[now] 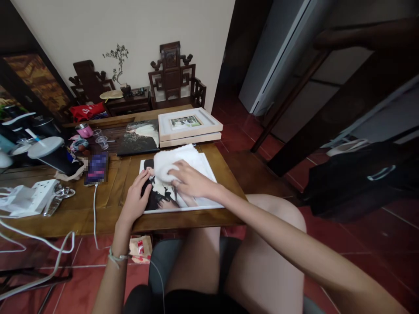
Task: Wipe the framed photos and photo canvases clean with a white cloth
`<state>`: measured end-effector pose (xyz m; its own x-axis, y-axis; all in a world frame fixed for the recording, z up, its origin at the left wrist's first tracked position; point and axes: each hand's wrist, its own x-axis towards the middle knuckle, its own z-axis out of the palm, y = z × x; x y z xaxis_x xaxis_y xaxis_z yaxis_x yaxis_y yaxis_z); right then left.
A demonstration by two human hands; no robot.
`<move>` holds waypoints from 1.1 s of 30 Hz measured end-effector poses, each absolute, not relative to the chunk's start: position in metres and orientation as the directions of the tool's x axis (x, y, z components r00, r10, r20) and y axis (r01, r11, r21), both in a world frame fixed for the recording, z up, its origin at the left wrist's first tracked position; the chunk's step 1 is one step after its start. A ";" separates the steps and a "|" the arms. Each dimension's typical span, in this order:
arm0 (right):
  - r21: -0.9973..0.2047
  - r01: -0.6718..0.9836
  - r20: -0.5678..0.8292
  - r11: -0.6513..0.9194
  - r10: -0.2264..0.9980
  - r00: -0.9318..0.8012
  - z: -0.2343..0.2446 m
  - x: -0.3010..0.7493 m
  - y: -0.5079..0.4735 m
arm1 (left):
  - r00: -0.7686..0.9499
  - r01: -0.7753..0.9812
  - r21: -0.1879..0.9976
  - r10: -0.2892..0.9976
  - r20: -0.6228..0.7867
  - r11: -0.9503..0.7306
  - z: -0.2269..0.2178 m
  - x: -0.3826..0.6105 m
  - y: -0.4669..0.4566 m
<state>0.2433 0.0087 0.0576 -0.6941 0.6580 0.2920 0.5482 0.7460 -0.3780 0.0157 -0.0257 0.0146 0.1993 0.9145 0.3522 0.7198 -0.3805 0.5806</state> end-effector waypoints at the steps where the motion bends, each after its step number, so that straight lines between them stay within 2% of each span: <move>1: -0.336 0.588 0.287 0.736 0.674 -0.680 0.054 0.237 0.022 | 0.202 0.719 0.580 0.914 0.353 -0.383 0.015 0.015 -0.026; 5: -0.187 0.732 0.244 0.655 0.752 -0.612 0.040 0.216 0.032 | 0.203 0.716 0.582 0.913 0.353 -0.385 0.015 0.015 -0.026; 9: -0.151 0.694 0.226 0.704 0.708 -0.669 0.033 0.216 -0.016 | 0.197 0.709 0.590 0.912 0.359 -0.386 0.014 0.016 -0.026; 16: -0.421 0.443 0.289 0.792 0.580 -0.762 0.061 0.253 -0.113 | 0.189 0.705 0.605 0.920 0.344 -0.371 0.013 0.015 -0.024; 19: -0.529 0.395 0.259 0.751 0.586 -0.767 0.072 0.261 -0.100 | 0.185 0.710 0.605 0.924 0.334 -0.361 0.012 0.014 -0.023; 21: -0.565 0.422 0.232 0.709 0.627 -0.744 0.072 0.262 -0.072 | 0.194 0.712 0.599 0.922 0.334 -0.367 0.012 0.014 -0.023; 24: -0.517 0.535 0.215 0.669 0.706 -0.675 0.066 0.257 -0.024 | 0.202 0.712 0.590 0.915 0.348 -0.381 0.012 0.015 -0.023; 29: -0.343 0.769 0.213 0.539 0.842 -0.496 0.058 0.219 0.011 | 0.115 0.679 0.617 0.887 0.446 -0.398 0.017 0.018 -0.029; 31: -0.299 0.814 0.193 0.497 0.867 -0.459 0.055 0.200 0.001 | 0.029 0.608 0.686 0.874 0.485 -0.400 0.019 0.018 -0.031; 33: -0.286 0.771 0.214 0.569 0.822 -0.528 0.051 0.187 -0.017 | -0.052 0.457 0.799 0.885 0.462 -0.390 0.019 0.017 -0.033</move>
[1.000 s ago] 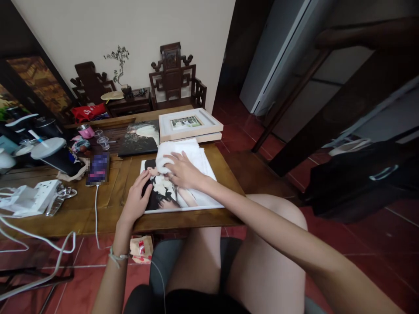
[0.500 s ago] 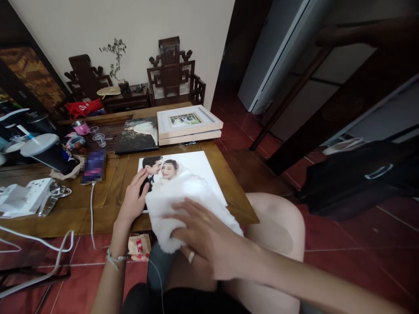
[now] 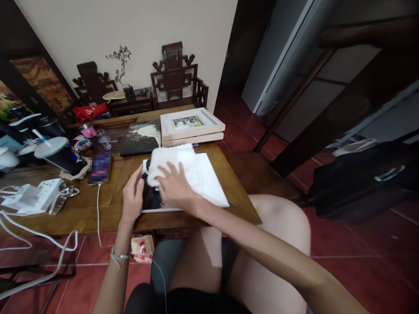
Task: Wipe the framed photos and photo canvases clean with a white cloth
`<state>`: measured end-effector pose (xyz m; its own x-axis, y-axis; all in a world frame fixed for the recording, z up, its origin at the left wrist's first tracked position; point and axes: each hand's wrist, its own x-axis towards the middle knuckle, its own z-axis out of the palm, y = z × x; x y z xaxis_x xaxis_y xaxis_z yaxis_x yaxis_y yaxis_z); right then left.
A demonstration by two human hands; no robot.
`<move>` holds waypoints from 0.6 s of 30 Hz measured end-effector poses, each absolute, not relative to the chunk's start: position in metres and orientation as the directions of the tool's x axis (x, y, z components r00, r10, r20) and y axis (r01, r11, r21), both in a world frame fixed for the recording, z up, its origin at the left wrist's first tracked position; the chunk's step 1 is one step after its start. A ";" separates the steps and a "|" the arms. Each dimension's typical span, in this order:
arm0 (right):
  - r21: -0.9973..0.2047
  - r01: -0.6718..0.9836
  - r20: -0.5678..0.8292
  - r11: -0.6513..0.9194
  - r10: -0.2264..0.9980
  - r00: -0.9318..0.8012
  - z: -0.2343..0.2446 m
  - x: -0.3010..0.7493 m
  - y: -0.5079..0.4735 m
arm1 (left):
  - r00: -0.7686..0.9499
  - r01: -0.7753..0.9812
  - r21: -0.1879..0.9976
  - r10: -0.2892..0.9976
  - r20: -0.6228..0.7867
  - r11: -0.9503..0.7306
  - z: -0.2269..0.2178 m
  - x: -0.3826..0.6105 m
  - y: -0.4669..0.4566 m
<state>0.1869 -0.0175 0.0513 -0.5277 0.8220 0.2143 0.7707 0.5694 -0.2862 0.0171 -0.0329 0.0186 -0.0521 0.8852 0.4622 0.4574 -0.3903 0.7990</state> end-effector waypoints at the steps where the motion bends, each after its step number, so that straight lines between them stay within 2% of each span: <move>1: -0.285 0.721 0.238 0.632 0.775 -0.586 0.049 0.185 -0.029 | -0.083 0.373 0.845 0.893 0.442 -0.383 0.018 0.017 -0.033; 4: -0.304 0.537 0.281 0.787 0.612 -0.739 0.045 0.196 -0.062 | -0.128 0.271 0.880 0.891 0.436 -0.391 0.016 0.016 -0.034; 7: -0.410 0.424 0.271 0.807 0.552 -0.788 0.049 0.227 -0.088 | -0.065 0.423 0.813 0.881 0.469 -0.401 0.016 0.018 -0.034; 10: -0.508 0.437 0.252 0.742 0.613 -0.749 0.060 0.261 -0.100 | 0.048 0.611 0.698 0.897 0.439 -0.374 0.018 0.020 -0.032; 12: -0.532 0.472 0.247 0.703 0.662 -0.707 0.064 0.281 -0.099 | 0.108 0.679 0.637 0.908 0.404 -0.365 0.018 0.020 -0.030; 15: -0.493 0.561 0.255 0.665 0.727 -0.637 0.059 0.303 -0.082 | 0.145 0.702 0.611 0.913 0.382 -0.367 0.017 0.020 -0.028; 18: -0.388 0.681 0.258 0.621 0.783 -0.567 0.045 0.312 -0.054 | 0.149 0.705 0.603 0.909 0.388 -0.373 0.016 0.019 -0.028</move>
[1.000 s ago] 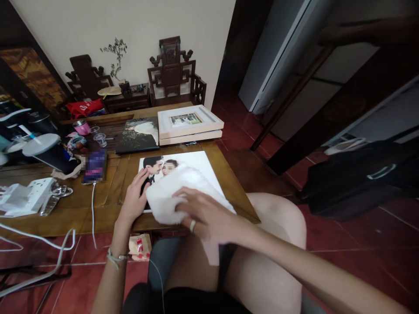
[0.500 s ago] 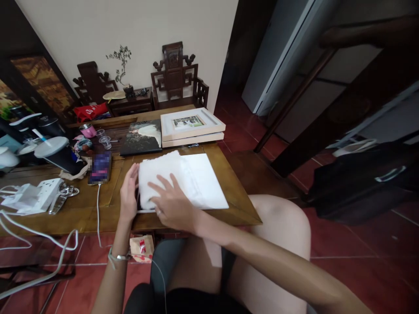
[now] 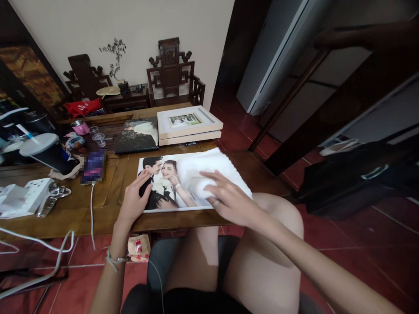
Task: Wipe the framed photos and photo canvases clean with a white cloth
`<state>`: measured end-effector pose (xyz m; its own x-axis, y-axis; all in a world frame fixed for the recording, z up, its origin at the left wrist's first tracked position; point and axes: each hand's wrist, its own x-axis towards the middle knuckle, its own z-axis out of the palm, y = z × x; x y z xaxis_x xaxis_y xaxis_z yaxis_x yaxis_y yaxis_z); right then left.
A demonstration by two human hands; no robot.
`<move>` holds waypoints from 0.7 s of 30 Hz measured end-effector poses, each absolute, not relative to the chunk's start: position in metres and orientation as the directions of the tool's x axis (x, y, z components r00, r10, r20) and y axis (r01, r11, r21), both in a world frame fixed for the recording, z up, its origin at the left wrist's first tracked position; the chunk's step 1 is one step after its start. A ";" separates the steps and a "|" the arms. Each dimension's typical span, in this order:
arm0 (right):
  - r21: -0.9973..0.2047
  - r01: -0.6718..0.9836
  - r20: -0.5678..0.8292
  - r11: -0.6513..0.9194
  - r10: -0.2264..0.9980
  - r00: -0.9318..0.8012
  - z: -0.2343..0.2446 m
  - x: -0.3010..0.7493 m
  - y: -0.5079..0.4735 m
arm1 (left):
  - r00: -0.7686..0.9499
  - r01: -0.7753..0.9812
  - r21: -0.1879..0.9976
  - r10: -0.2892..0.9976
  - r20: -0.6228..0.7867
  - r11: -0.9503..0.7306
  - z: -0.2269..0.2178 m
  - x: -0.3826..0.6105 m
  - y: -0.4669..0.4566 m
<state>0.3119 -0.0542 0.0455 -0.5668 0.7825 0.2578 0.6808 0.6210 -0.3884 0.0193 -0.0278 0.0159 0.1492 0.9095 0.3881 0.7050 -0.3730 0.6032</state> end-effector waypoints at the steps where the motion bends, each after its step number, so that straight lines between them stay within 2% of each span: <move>1: -0.356 0.717 0.253 0.600 0.800 -0.544 0.042 0.310 -0.044 | 0.152 0.707 0.599 0.908 0.390 -0.376 0.016 0.019 -0.028; 5: -0.318 0.785 0.186 0.532 0.847 -0.498 0.042 0.278 -0.005 | 0.164 0.711 0.587 0.903 0.397 -0.387 0.016 0.019 -0.028; 9: -0.438 0.703 0.141 0.560 0.815 -0.561 0.057 0.213 0.029 | 0.162 0.713 0.580 0.898 0.410 -0.394 0.016 0.018 -0.027; 14: -0.474 0.641 0.164 0.603 0.776 -0.609 0.067 0.156 0.049 | 0.162 0.719 0.576 0.900 0.404 -0.388 0.017 0.018 -0.028; 21: -0.460 0.676 0.177 0.575 0.806 -0.565 0.056 0.217 0.046 | 0.139 0.708 0.597 0.903 0.406 -0.377 0.018 0.018 -0.028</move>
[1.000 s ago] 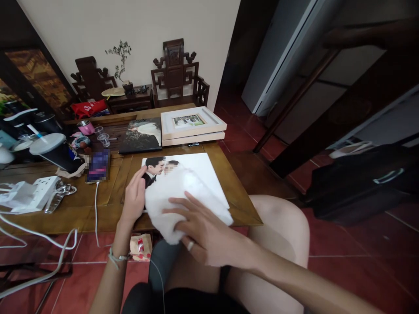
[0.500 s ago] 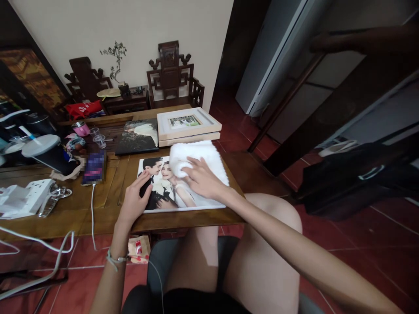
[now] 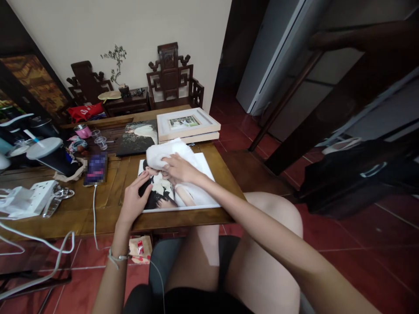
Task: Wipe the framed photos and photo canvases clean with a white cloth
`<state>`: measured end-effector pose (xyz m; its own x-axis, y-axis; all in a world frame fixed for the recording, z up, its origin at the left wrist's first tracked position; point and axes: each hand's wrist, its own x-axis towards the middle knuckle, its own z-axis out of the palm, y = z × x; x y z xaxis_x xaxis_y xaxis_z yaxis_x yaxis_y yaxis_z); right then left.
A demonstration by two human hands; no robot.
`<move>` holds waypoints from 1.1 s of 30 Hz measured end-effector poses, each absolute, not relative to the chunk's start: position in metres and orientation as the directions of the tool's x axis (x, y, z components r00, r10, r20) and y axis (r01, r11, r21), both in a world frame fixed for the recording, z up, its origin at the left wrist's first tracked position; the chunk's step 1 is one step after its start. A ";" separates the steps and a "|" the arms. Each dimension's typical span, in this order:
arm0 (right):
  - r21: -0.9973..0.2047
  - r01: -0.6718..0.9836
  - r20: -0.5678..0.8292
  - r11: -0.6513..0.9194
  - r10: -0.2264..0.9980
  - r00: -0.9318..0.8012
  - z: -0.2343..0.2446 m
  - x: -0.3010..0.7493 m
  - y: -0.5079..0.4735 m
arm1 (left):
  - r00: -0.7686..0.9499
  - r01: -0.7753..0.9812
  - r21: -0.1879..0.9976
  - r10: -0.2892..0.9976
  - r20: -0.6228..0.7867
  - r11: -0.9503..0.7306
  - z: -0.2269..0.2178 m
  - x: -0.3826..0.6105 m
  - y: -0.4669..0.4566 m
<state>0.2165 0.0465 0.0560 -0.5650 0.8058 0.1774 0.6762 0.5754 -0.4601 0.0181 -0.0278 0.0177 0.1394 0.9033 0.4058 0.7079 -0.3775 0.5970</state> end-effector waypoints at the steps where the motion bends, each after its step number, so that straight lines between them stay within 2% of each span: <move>1: -0.456 0.694 0.180 0.557 0.822 -0.541 0.054 0.232 0.047 | 0.138 0.708 0.597 0.903 0.407 -0.377 0.018 0.018 -0.028; 6: -0.405 0.772 0.213 0.491 0.871 -0.442 0.044 0.289 0.041 | 0.134 0.700 0.606 0.902 0.410 -0.379 0.018 0.018 -0.029; 11: -0.290 0.740 0.223 0.608 0.794 -0.565 0.039 0.298 -0.024 | 0.127 0.694 0.614 0.903 0.409 -0.376 0.019 0.019 -0.029; 16: -0.368 0.634 0.172 0.680 0.720 -0.672 0.046 0.292 -0.116 | 0.133 0.703 0.605 0.905 0.403 -0.373 0.018 0.019 -0.028; 19: -0.437 0.573 0.153 0.694 0.685 -0.712 0.052 0.293 -0.139 | 0.137 0.709 0.598 0.905 0.402 -0.373 0.018 0.019 -0.028; 24: -0.487 0.602 0.127 0.633 0.733 -0.668 0.062 0.295 -0.095 | 0.160 0.732 0.563 0.900 0.405 -0.383 0.018 0.019 -0.026; 33: -0.322 0.749 0.150 0.579 0.813 -0.563 0.059 0.282 0.043 | 0.174 0.728 0.558 0.895 0.411 -0.398 0.017 0.016 -0.023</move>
